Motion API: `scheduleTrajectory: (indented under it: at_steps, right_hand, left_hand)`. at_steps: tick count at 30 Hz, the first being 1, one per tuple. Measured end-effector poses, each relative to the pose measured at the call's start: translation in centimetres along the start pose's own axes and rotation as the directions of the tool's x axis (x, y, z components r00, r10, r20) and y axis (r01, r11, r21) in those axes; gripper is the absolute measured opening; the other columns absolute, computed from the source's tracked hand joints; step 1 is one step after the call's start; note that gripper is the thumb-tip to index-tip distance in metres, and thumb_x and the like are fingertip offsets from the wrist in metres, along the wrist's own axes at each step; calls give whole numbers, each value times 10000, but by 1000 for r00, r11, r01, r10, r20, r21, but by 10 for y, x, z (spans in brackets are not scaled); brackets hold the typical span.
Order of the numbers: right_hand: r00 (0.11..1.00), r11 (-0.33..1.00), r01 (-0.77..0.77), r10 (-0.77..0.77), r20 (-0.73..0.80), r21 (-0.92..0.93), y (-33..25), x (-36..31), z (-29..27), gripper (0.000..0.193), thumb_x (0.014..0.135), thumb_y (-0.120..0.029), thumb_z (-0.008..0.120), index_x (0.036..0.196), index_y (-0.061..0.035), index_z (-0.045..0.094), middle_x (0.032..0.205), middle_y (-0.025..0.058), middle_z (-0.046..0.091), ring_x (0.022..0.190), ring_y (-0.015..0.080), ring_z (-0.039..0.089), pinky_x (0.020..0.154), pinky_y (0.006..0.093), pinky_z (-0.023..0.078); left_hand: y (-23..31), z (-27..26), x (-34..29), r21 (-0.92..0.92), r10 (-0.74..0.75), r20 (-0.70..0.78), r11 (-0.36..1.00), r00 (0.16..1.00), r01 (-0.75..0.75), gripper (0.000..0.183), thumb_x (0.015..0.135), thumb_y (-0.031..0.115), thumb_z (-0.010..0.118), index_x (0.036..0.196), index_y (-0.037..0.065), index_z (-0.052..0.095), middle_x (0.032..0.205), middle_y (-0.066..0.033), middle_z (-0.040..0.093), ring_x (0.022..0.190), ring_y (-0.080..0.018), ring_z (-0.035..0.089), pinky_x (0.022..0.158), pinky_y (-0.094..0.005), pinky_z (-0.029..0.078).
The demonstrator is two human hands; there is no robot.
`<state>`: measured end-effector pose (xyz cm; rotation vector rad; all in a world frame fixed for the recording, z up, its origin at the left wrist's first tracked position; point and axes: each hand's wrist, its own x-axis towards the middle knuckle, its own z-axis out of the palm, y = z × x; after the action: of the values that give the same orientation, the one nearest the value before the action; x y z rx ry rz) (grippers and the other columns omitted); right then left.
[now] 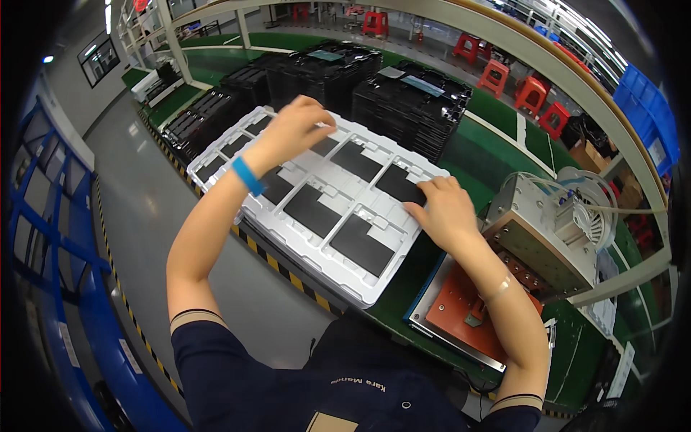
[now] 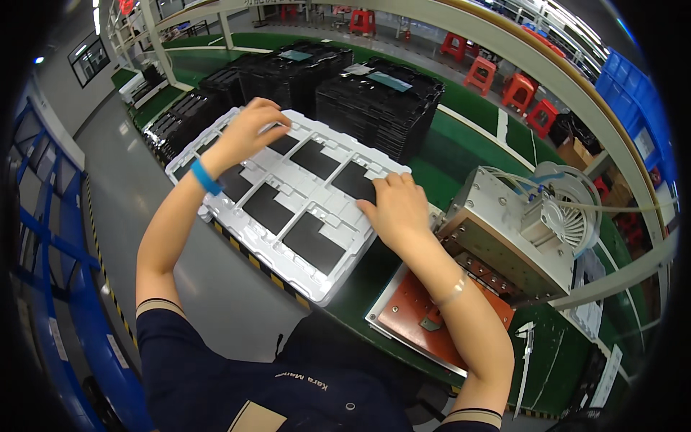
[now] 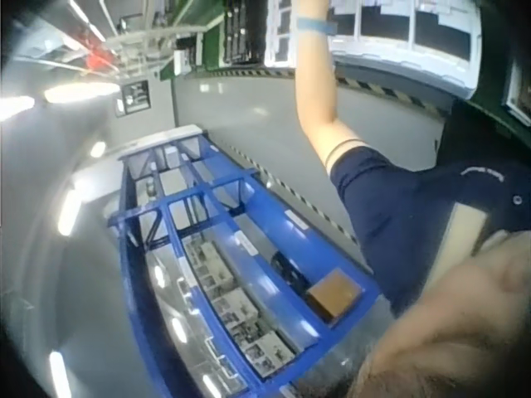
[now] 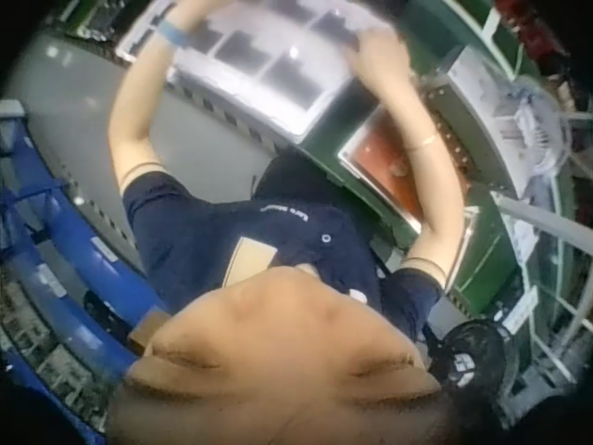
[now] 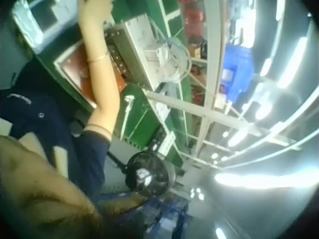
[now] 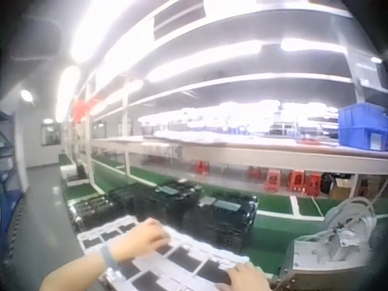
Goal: The person repeatedly picks up small black rectangular components from a white tray and places them into a metal press machine. After the press cycles, the person removes the processed component and places it back into the tray. The person also uses a caliper to measure the components at various intervals.
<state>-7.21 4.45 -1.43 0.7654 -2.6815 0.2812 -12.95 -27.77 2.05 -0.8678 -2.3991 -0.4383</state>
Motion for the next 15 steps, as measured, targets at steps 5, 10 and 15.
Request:
scheduleTrajectory:
  at_steps: [5, 10, 15]
  right_hand:
    - [978, 987, -154, 159, 133, -50, -11, 31, 17, 565, 752, -506, 761, 1022, -13, 696, 1080, 148, 629, 1091, 317, 554, 881, 425, 458]
    - [906, 945, -326, 313, 284, 0, -9, 48, 12, 558, 689, -480, 811, 1002, -31, 698, 1057, 128, 663, 1107, 315, 566, 910, 423, 440]
    - [965, 807, -249, 253, 68, 535, -6, 37, 6, 315, 708, -82, 814, 960, -38, 629, 791, 129, 688, 723, 254, 665, 663, 358, 507]
  left_hand:
    - [-39, 53, 9, 137, 9, 159, 990, 987, -31, 212, 907, 250, 647, 854, 47, 679, 810, -92, 663, 858, -305, 572, 751, -435, 469]
    - [-44, 72, 16, 159, 12, 84, 987, 996, -25, 321, 907, 304, 642, 710, 58, 697, 717, -53, 648, 809, -263, 539, 748, -402, 444]
    - [-42, 60, 25, 233, 86, -184, 971, 979, -41, 420, 922, 307, 640, 595, 45, 623, 600, -45, 548, 730, -232, 506, 784, -392, 401]
